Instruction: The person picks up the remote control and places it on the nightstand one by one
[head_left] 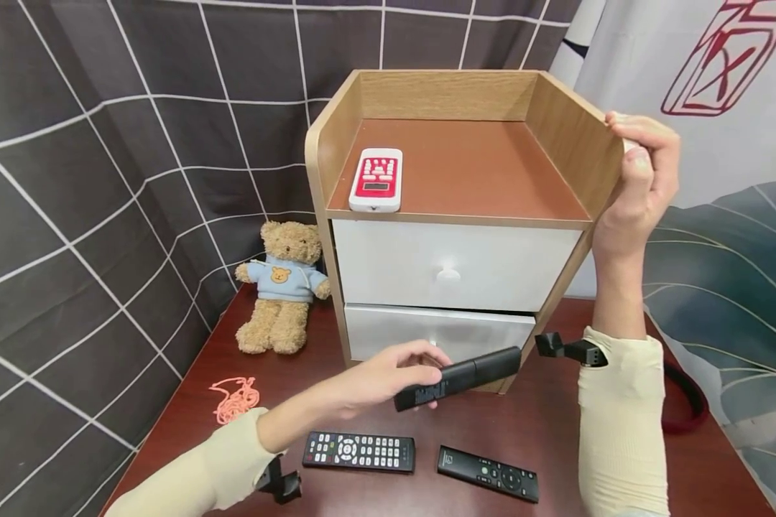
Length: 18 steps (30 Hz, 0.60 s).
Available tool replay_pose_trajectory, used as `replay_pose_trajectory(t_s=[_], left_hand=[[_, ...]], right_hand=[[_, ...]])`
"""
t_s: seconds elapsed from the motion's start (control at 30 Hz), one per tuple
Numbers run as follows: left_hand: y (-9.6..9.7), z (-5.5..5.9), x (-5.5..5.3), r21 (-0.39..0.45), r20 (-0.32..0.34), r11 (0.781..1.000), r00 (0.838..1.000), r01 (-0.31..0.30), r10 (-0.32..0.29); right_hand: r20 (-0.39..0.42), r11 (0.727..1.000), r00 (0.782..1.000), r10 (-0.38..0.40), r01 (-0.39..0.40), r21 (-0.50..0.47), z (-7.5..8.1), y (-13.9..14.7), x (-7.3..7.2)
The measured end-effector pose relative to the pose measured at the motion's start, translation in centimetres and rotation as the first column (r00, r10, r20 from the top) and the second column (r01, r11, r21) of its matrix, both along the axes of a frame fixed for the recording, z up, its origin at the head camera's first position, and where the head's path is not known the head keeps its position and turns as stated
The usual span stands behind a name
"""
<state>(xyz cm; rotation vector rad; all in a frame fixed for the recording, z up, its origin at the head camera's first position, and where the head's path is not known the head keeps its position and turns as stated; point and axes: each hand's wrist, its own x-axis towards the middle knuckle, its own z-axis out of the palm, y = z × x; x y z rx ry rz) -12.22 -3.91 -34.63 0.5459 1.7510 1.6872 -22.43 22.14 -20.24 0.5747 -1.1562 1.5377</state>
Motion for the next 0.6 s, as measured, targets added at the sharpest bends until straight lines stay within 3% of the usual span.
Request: replay_pose_trajectory(t_s=[0.23,0.4,0.47,0.53,0.57,0.6], left_hand=[[-2.7,5.4,0.6,0.051,-0.167,0.996,0.982,-0.079,0.087],[-3.9,9.1,1.0,0.101,-0.306,0.983,0.936,-0.151,0.176],[-4.1,10.6,1.1,0.11,-0.383,0.976,0.899,-0.186,0.214],[-3.9,12.6,1.3,0.076,-0.503,0.97,0.832,-0.229,0.235],[-3.6,13.7,1.4,0.051,-0.579,0.966,0.78,-0.254,0.236],[-3.3,14.7,1.4,0.021,-0.658,0.958,0.718,-0.286,0.229]], right_hand=[[0.015,1.0,1.0,-0.01,0.01,0.014,-0.1,0.1,0.0],[0.005,1.0,1.0,-0.012,0.011,0.015,0.0,0.1,0.0],[0.003,1.0,1.0,-0.019,0.019,0.017,0.0,0.0,0.0],[0.0,1.0,1.0,-0.019,0.019,0.015,0.0,0.0,0.0],[-0.001,1.0,1.0,-0.02,0.02,0.013,0.0,0.0,0.0],[-0.003,1.0,1.0,-0.019,0.019,0.012,0.0,0.0,0.0]])
